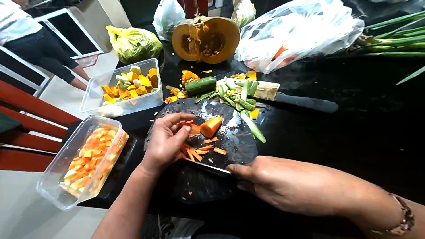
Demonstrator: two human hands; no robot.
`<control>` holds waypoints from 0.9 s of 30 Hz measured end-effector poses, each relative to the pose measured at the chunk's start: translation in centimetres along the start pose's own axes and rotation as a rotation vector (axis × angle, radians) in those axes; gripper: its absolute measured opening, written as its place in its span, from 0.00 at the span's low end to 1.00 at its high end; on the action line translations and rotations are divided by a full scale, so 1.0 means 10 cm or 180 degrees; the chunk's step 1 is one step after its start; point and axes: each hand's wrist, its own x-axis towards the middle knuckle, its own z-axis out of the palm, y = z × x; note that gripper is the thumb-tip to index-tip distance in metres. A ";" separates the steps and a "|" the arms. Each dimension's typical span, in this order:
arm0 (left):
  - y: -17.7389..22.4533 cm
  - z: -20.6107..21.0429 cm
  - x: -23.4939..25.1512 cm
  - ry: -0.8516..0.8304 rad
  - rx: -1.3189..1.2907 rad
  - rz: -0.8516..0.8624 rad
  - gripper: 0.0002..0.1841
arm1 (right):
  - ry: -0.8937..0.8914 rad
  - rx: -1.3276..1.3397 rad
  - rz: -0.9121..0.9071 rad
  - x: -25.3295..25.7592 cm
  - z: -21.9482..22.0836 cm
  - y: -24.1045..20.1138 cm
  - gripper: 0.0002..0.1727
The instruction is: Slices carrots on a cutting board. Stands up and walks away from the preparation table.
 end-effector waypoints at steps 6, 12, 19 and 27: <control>0.06 -0.06 -0.01 0.0031 0.1153 0.0205 0.24 | 0.0596 -0.0320 0.0315 -0.11 -0.07 0.07 0.13; 0.01 -0.19 -0.07 0.0383 0.0599 0.0358 0.07 | 0.0698 -0.0126 -0.0264 -0.08 0.10 -0.15 0.13; -0.15 -0.38 -0.62 0.1171 0.0237 0.0630 0.07 | 0.0258 -0.0307 -0.0062 0.27 0.21 -0.25 0.10; -0.55 -0.05 -1.03 0.1413 0.2009 0.1395 0.07 | 0.0829 -0.0307 0.0256 0.30 0.17 -0.14 0.18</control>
